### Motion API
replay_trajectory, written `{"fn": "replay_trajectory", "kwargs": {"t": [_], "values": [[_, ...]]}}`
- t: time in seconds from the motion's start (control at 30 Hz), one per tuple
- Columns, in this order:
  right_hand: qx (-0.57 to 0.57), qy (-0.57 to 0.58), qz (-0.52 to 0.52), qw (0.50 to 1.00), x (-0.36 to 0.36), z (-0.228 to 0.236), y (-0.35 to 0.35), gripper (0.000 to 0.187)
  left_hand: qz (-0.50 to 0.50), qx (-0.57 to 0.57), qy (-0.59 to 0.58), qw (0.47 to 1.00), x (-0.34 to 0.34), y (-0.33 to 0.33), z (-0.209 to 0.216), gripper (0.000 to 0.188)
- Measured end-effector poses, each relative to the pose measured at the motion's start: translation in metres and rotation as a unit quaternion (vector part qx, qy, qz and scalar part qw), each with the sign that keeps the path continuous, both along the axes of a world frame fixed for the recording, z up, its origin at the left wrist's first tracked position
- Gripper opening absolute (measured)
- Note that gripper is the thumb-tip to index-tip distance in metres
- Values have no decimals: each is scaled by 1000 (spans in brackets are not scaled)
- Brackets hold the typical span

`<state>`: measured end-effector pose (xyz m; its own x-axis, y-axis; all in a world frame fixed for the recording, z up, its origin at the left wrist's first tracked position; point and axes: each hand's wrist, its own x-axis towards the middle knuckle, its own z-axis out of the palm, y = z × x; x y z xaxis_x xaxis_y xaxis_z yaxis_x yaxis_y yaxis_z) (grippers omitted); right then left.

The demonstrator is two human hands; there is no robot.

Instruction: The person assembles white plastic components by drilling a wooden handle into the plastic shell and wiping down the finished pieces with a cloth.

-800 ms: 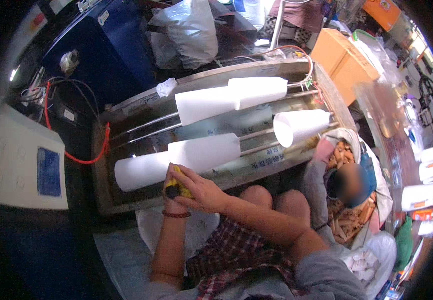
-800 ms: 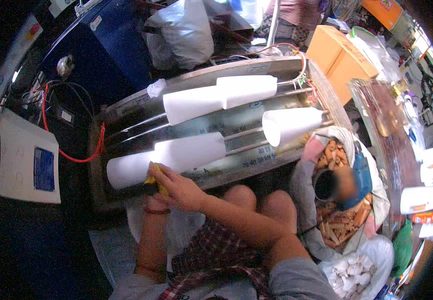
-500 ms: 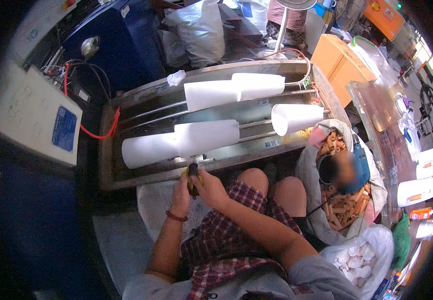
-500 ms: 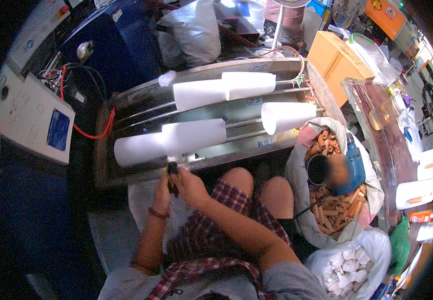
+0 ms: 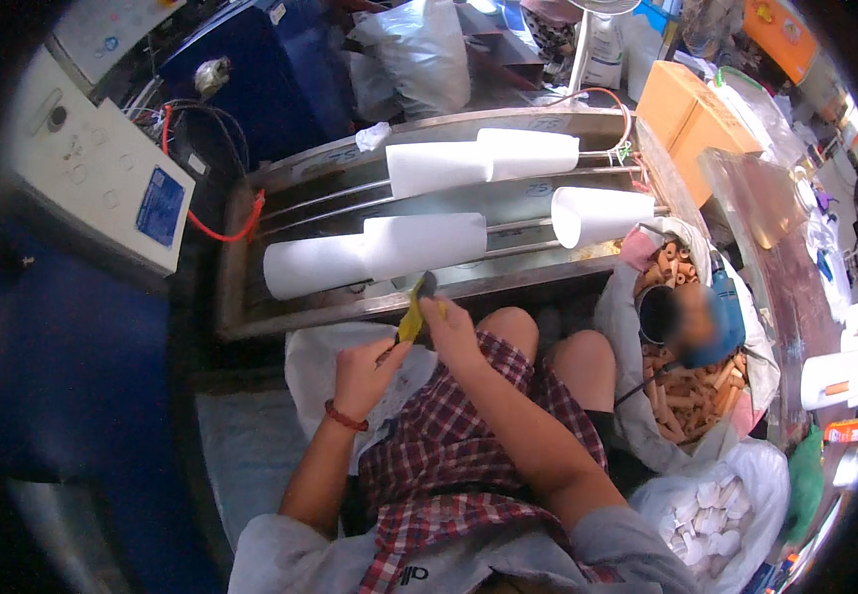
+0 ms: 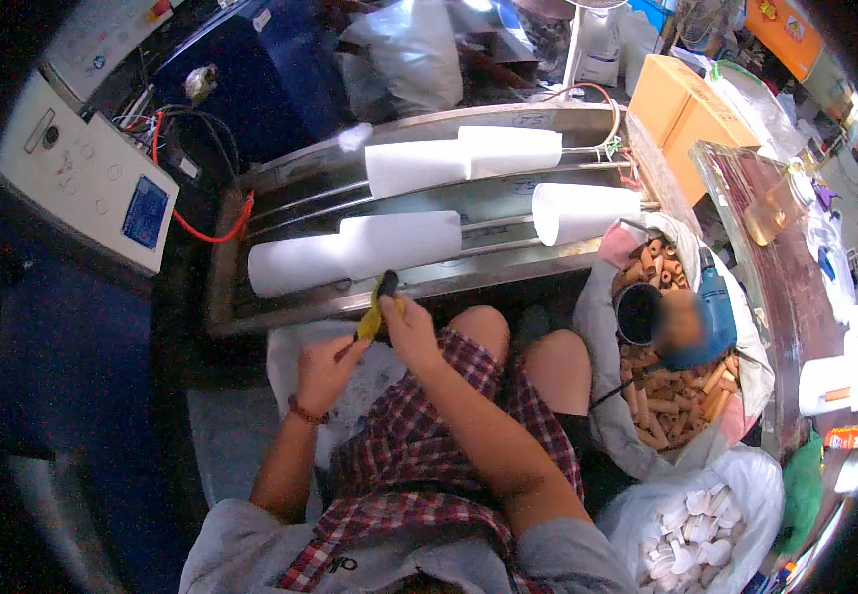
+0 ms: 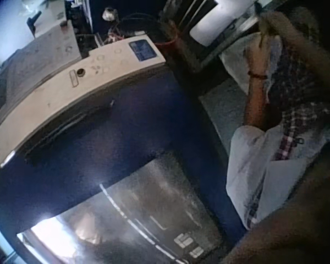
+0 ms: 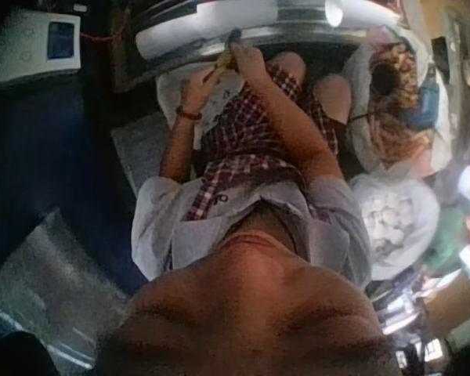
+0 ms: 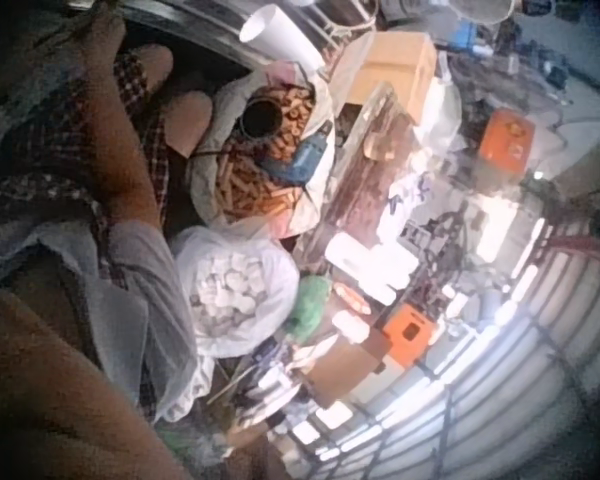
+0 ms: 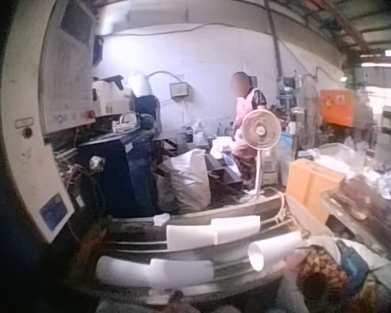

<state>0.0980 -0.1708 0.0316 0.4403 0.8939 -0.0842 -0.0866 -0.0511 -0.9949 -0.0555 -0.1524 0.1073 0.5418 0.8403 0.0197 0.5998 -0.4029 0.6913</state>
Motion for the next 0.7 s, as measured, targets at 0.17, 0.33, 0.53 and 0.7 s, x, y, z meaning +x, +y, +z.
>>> {"fn": "replay_trajectory", "kwargs": {"t": [0.17, 0.33, 0.53, 0.7], "values": [[56, 156, -139, 976, 41, 22, -4, 29, -25, -53, -145, 988, 42, -2, 18, 19], [156, 351, -235, 893, 174, 20, -36, 34, -144, -21, -72, 987, 91, 25, 10, 44], [143, 427, -198, 871, 189, 6, -55, 36, -336, 304, 214, 865, 229, 102, -59, 46], [208, 434, -174, 859, 206, 7, -40, 26, -417, 186, 512, 728, 325, 142, -133, 26]]}}
